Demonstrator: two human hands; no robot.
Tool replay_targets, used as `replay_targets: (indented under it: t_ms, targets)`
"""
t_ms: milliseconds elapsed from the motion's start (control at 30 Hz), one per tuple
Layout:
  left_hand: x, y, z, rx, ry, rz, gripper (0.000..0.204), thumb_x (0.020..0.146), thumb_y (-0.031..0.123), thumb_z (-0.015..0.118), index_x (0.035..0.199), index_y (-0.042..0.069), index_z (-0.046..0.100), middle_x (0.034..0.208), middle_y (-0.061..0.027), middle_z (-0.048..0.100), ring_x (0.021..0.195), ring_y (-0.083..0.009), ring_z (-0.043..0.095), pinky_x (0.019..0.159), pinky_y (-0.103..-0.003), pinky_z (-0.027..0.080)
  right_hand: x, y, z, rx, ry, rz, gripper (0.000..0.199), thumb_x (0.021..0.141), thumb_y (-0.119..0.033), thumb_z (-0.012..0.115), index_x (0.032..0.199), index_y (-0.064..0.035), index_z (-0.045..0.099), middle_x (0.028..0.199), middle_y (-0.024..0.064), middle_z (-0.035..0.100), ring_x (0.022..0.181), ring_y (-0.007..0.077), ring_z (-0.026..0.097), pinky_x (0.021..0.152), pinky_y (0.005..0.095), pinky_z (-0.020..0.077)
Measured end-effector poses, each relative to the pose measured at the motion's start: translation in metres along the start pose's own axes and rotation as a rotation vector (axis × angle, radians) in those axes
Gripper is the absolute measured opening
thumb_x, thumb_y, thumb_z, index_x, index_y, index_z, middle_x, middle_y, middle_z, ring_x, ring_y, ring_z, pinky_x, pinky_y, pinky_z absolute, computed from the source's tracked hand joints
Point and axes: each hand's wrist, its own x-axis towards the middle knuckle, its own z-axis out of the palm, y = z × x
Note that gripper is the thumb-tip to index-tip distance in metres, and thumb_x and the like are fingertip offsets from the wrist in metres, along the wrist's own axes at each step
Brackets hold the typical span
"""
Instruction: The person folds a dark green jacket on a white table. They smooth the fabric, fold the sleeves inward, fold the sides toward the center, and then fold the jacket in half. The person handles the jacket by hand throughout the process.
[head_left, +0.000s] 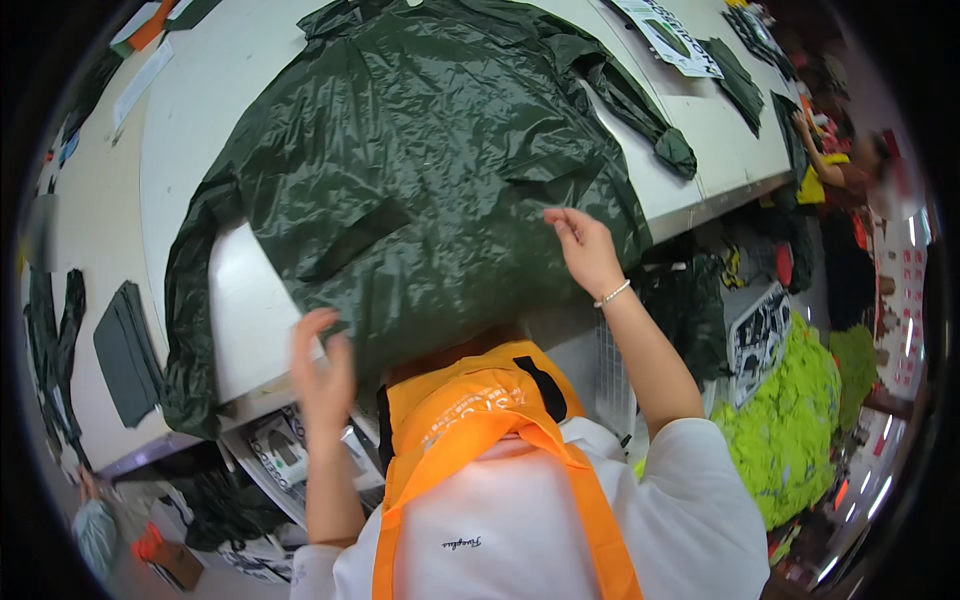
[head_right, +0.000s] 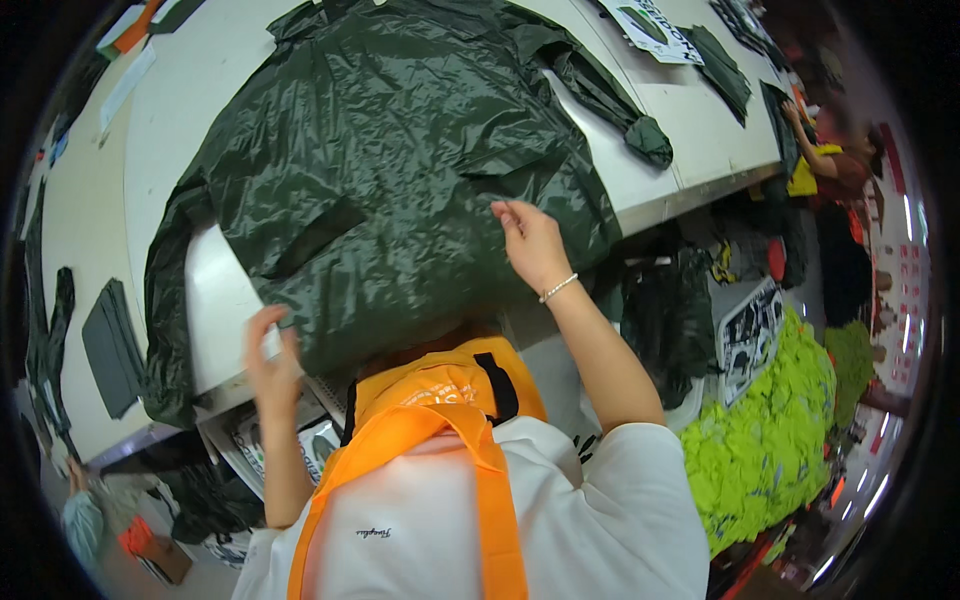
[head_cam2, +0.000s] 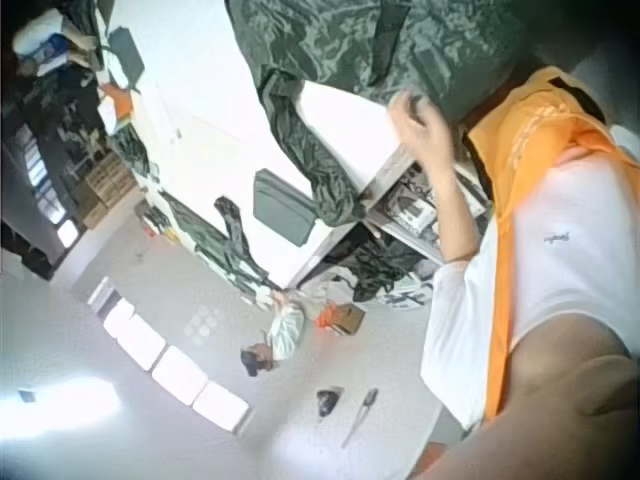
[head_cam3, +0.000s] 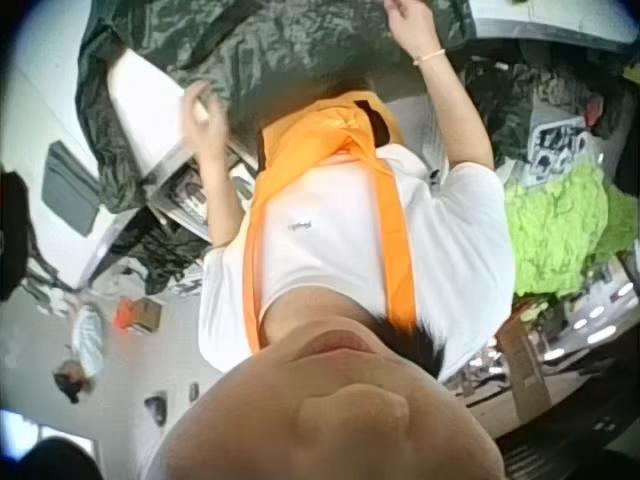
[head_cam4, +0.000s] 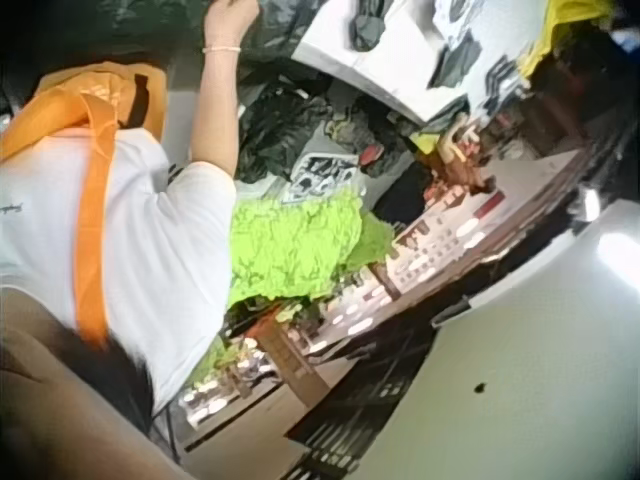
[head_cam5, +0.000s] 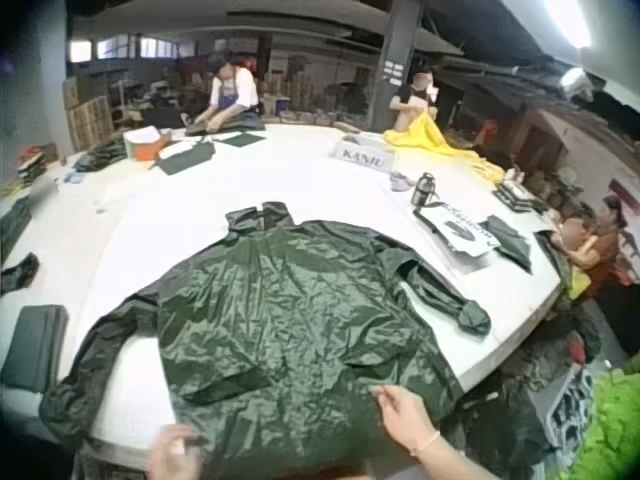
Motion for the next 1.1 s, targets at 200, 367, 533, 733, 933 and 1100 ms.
replay_targets:
  t_ms: [200, 367, 533, 733, 933, 1100]
  targets:
    - [-0.007, 0.061, 0.219, 0.353, -0.339, 0.252, 0.067, 0.081, 0.03, 0.068, 0.139, 0.011, 0.04, 0.149, -0.0114, 0.03, 0.138, -0.0323, 0.026, 0.112, -0.05, 0.018, 0.096, 0.082, -0.077, -0.184, 0.037, -0.304, 0.024, 0.086, -0.002, 0.058, 0.11, -0.0033, 0.064, 0.1, 0.0109, 0.066, 0.084, 0.0168, 0.064, 0.074, 0.0269, 0.0488]
    - [-0.017, 0.052, 0.262, 0.564, -0.382, 0.199, 0.067, 0.084, 0.037, 0.064, 0.142, 0.015, 0.037, 0.151, -0.0055, 0.028, 0.14, -0.0276, 0.023, 0.113, -0.049, 0.016, 0.174, 0.103, -0.093, -0.337, -0.394, -0.455, 0.033, 0.08, 0.004, 0.057, 0.111, -0.0031, 0.062, 0.11, 0.0156, 0.063, 0.099, 0.0331, 0.06, 0.086, 0.0354, 0.0488]
    - [-0.022, 0.057, 0.263, 0.594, -0.36, 0.185, 0.068, 0.081, 0.038, 0.066, 0.14, 0.016, 0.039, 0.15, -0.0029, 0.029, 0.139, -0.0242, 0.024, 0.113, -0.048, 0.018, 0.243, 0.119, -0.102, -0.341, -0.73, -0.332, 0.015, 0.076, -0.012, 0.068, 0.084, 0.0013, 0.069, 0.08, 0.0124, 0.069, 0.076, 0.0254, 0.064, 0.073, 0.0337, 0.0492]
    - [-0.019, 0.06, 0.265, 0.564, -0.298, 0.164, 0.057, 0.082, 0.037, 0.065, 0.132, 0.015, 0.048, 0.146, -0.0033, 0.037, 0.136, -0.0245, 0.031, 0.111, -0.046, 0.021, 0.256, 0.113, -0.095, 0.123, -0.46, 0.441, 0.016, 0.08, -0.016, 0.065, 0.071, -0.0057, 0.056, 0.058, -0.0005, 0.049, 0.045, 0.0099, 0.041, 0.042, 0.0263, 0.0303]
    - [0.054, 0.06, 0.278, 0.276, 0.062, -0.058, 0.047, 0.078, 0.024, 0.072, 0.118, 0.005, 0.058, 0.105, -0.0099, 0.063, 0.09, -0.0251, 0.059, 0.079, -0.033, 0.048, 0.267, 0.143, -0.083, 0.22, -0.414, 0.429, 0.014, 0.079, -0.015, 0.068, 0.074, -0.0058, 0.058, 0.059, -0.0024, 0.049, 0.045, 0.0081, 0.04, 0.042, 0.0253, 0.0298]
    - [0.139, 0.053, 0.29, 0.242, -0.015, -0.164, 0.031, 0.077, 0.022, 0.074, 0.098, 0.001, 0.066, 0.084, -0.0081, 0.064, 0.073, -0.0195, 0.058, 0.069, -0.031, 0.047, 0.269, 0.134, -0.096, 0.243, -0.536, 0.467, 0.022, 0.081, -0.017, 0.068, 0.092, -0.0013, 0.059, 0.063, -0.0006, 0.052, 0.049, 0.0107, 0.046, 0.047, 0.027, 0.0369]
